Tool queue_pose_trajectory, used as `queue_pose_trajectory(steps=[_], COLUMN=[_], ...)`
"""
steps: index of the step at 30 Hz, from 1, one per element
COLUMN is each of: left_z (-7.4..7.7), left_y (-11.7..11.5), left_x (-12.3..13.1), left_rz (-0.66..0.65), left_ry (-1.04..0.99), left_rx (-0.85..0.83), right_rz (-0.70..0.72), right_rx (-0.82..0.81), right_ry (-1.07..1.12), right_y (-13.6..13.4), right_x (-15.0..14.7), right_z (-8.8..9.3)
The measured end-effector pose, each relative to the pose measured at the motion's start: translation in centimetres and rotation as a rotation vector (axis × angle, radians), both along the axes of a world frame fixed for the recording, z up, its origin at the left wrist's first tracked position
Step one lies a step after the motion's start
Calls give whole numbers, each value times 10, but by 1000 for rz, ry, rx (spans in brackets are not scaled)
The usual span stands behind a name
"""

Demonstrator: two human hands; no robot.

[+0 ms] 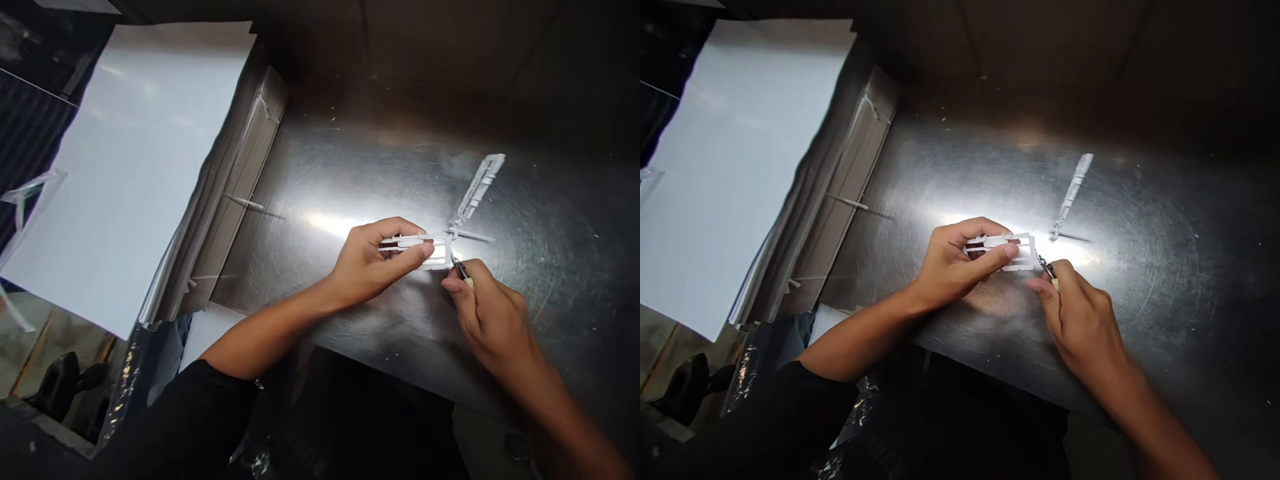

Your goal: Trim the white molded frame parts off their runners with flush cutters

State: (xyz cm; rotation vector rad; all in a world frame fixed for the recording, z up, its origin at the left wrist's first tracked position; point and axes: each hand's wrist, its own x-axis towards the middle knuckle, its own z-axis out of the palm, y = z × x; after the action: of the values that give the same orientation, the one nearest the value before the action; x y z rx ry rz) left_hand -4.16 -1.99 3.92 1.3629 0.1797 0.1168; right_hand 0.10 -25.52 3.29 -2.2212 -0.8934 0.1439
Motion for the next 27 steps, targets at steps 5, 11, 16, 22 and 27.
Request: queue_pose_trajectory(steps=[5,11,16,22,27], left_z=[3,4,6,10,13], left_y=[4,13,23,23,22], left_x=[3,6,12,12,13], left_rz=[-6,-178,-538,-548,-576], left_ry=[81,194,328,461,434], left_rx=[-30,-409,-1036,-1137,-1113], right_rz=[-21,-270,-360,-261,-343], right_rx=[87,15,-227,-333,-159], right_ry=[-87,-333,-479,-414,-353], right_y=[-4,-5,-2,-4,-3], right_x=[7,25,56,62,60], right_z=[3,-13,-34,-47,-42])
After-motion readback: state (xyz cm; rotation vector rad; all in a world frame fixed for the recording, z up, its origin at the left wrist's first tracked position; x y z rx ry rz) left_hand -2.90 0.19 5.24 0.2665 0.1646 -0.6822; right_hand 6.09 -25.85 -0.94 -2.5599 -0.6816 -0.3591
